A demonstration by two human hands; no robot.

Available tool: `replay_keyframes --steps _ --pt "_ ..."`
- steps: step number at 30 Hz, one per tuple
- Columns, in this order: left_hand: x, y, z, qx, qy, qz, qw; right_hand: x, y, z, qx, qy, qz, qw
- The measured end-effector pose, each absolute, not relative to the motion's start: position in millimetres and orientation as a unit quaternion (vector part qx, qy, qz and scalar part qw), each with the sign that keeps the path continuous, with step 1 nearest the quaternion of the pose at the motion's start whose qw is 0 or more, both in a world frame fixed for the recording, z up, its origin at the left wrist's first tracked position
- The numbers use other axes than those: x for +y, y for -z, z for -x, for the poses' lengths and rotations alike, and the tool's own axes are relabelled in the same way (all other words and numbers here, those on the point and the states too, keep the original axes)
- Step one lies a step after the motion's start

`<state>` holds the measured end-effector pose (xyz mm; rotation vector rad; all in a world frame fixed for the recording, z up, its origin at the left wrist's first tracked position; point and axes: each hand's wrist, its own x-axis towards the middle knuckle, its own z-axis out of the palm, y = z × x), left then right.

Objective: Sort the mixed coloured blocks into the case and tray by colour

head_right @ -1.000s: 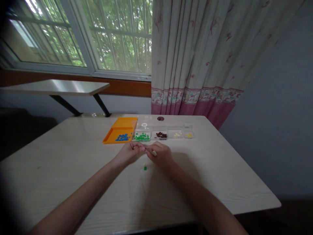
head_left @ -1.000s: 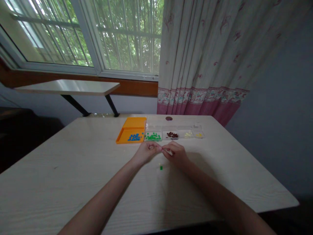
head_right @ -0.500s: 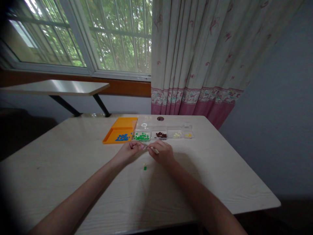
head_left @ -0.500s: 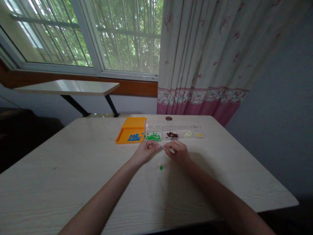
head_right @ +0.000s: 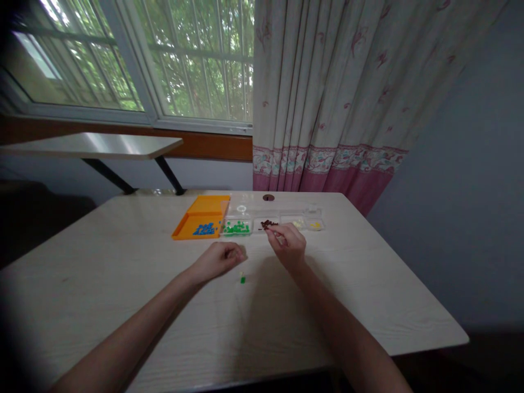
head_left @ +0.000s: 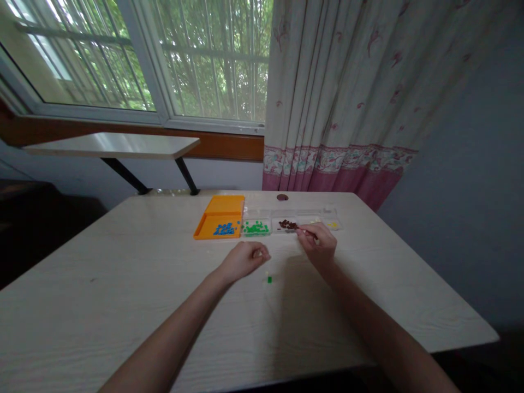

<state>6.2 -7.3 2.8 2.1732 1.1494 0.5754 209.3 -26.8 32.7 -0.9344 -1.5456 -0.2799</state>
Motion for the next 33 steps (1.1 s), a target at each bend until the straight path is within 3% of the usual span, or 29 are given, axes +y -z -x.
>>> replay_keyframes --steps 6,19,26,33 --pt "-7.1 -10.0 -1.2 0.426 -0.182 -0.843 0.274 -20.3 -26.7 -213.7 -0.685 0.098 0.412 0.593" --pt "-7.0 -14.8 7.8 0.357 -0.104 -0.875 0.310 30.7 2.4 -230.3 -0.623 0.024 0.678 0.390" --pt "-8.0 -11.1 7.0 0.347 -0.074 -0.888 0.292 16.5 4.7 -224.3 -0.669 -0.002 0.662 0.339" --pt "-10.7 -9.8 1.6 0.345 -0.086 -0.904 0.238 -11.5 12.5 -202.2 -0.785 -0.037 0.545 0.293"
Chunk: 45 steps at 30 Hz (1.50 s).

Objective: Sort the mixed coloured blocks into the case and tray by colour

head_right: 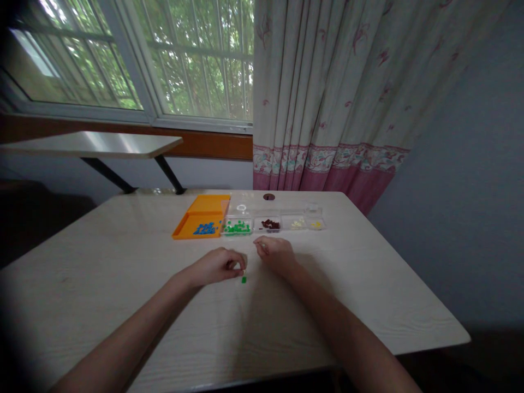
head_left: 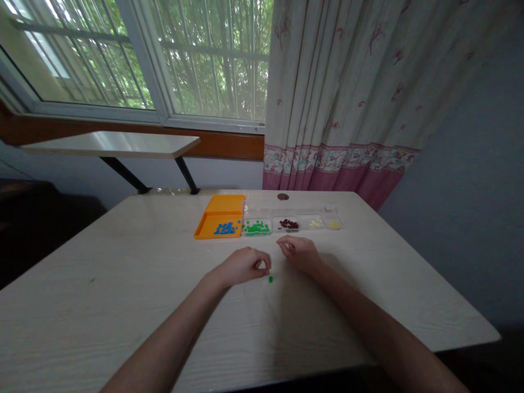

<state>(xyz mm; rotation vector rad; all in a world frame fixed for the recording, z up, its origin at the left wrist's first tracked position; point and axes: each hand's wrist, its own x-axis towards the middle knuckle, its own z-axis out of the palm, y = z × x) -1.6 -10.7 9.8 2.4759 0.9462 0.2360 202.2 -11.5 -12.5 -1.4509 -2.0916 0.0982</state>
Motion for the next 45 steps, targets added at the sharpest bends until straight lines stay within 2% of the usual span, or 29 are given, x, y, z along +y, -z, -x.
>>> replay_keyframes --steps 6,13,21,35,39,42,45 --pt "-13.8 -12.3 -1.8 0.358 -0.106 -0.894 0.248 -10.8 12.8 -208.2 -0.791 -0.051 0.530 0.302" --pt "-5.3 -2.9 -6.8 0.394 -0.260 -0.797 0.377 -22.0 6.8 -203.0 -0.833 -0.069 0.444 0.322" --pt "-2.1 8.0 -10.3 0.364 -0.298 -0.742 0.478 -22.8 6.4 -196.4 -0.846 -0.072 0.418 0.324" --pt "-3.8 1.5 -12.8 0.384 -0.308 -0.720 0.490 -23.0 3.9 -196.8 -0.844 -0.046 0.406 0.348" --pt "-6.1 -4.1 -10.8 0.380 -0.300 -0.738 0.471 -21.3 -7.2 -207.9 -0.797 0.039 0.416 0.437" --pt "-9.0 -5.1 -8.2 0.357 -0.241 -0.781 0.453 -19.8 -19.0 -222.5 -0.697 0.100 0.475 0.528" --pt "-12.2 -6.1 -6.0 0.335 -0.170 -0.821 0.430 -18.7 -26.3 -232.3 -0.654 0.116 0.494 0.561"
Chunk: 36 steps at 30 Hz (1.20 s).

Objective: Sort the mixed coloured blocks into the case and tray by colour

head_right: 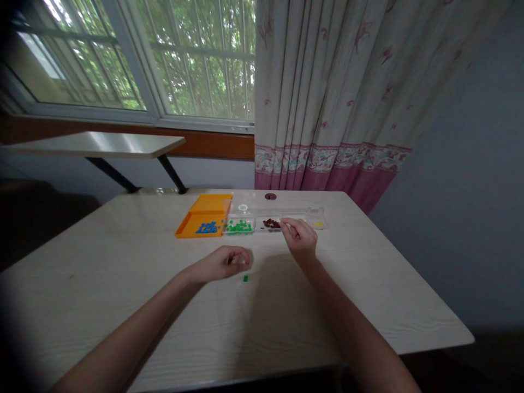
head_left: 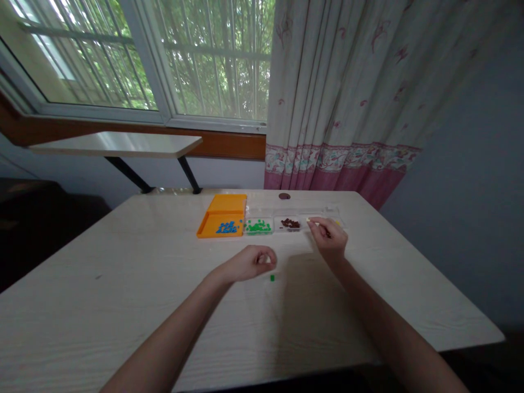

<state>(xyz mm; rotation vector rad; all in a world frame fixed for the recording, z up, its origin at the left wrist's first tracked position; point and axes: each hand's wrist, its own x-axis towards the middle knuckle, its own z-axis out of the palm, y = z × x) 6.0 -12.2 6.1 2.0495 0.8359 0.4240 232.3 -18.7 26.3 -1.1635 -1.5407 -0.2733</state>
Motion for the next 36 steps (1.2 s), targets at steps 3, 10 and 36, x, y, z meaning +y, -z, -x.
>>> replay_keyframes --steps 3,10,36 --pt "-14.4 -9.8 -4.2 0.325 -0.118 -0.844 0.409 -18.0 -27.1 -233.4 -0.662 0.115 0.480 0.564" --pt "-15.1 -14.6 -2.8 0.324 -0.078 -0.873 0.355 -19.4 -26.9 -228.4 -0.671 0.115 0.471 0.561" --pt "-15.5 -9.8 -7.3 0.327 -0.088 -0.893 0.297 15.6 -0.5 -279.4 -0.634 0.095 0.622 0.450"
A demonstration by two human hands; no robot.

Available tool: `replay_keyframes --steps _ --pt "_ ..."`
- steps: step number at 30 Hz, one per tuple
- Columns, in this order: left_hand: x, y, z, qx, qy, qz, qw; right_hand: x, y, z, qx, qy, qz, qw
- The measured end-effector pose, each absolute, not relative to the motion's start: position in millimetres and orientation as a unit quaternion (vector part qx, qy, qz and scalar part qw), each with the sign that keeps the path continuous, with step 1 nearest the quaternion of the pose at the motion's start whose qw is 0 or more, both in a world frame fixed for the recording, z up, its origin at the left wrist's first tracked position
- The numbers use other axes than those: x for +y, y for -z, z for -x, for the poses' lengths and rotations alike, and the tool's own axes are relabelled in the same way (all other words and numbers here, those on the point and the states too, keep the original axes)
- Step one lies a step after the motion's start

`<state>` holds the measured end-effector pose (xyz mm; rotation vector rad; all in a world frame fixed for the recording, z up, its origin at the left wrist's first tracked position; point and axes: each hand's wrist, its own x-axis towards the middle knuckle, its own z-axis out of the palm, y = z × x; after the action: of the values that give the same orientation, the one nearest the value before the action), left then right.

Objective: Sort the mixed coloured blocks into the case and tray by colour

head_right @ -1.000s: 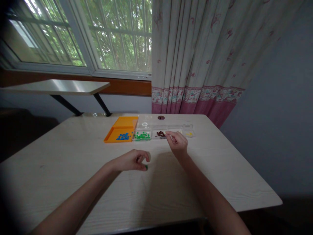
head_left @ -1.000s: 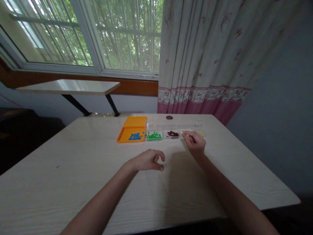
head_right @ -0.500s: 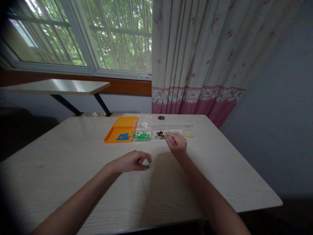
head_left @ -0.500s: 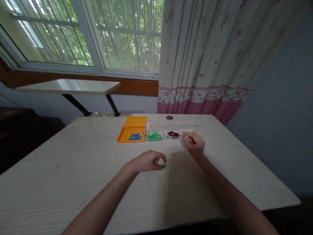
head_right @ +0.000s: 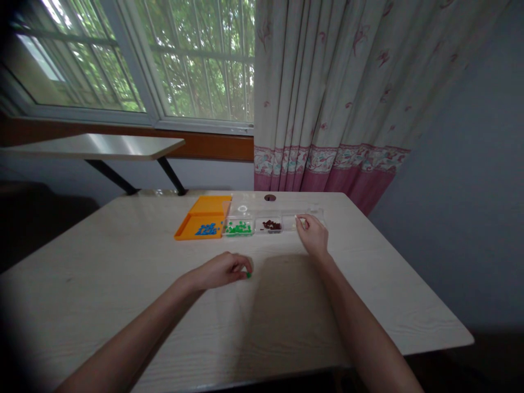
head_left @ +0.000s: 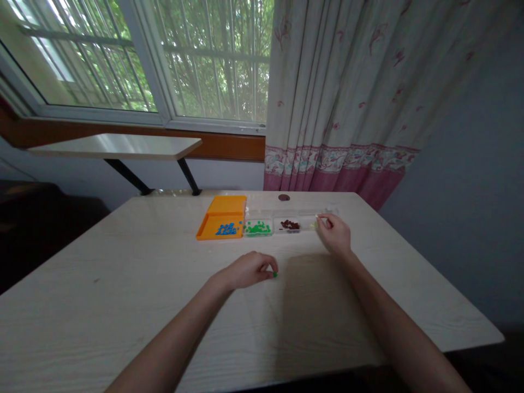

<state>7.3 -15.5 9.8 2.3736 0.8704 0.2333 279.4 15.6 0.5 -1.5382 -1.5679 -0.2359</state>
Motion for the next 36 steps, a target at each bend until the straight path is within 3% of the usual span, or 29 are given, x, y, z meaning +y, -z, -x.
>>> replay_keyframes --steps 8,19,36 --pt "-12.2 -5.1 -7.1 0.368 -0.170 -0.860 0.312 22.8 6.4 -289.2 -0.609 0.064 0.697 0.373" --pt "-6.9 -3.1 -12.8 0.404 -0.321 -0.737 0.437 -17.6 3.0 -202.7 -0.818 -0.024 0.434 0.378" --pt "-3.9 2.5 -15.9 0.373 -0.351 -0.695 0.504 -23.8 4.8 -194.2 -0.826 -0.062 0.407 0.385"
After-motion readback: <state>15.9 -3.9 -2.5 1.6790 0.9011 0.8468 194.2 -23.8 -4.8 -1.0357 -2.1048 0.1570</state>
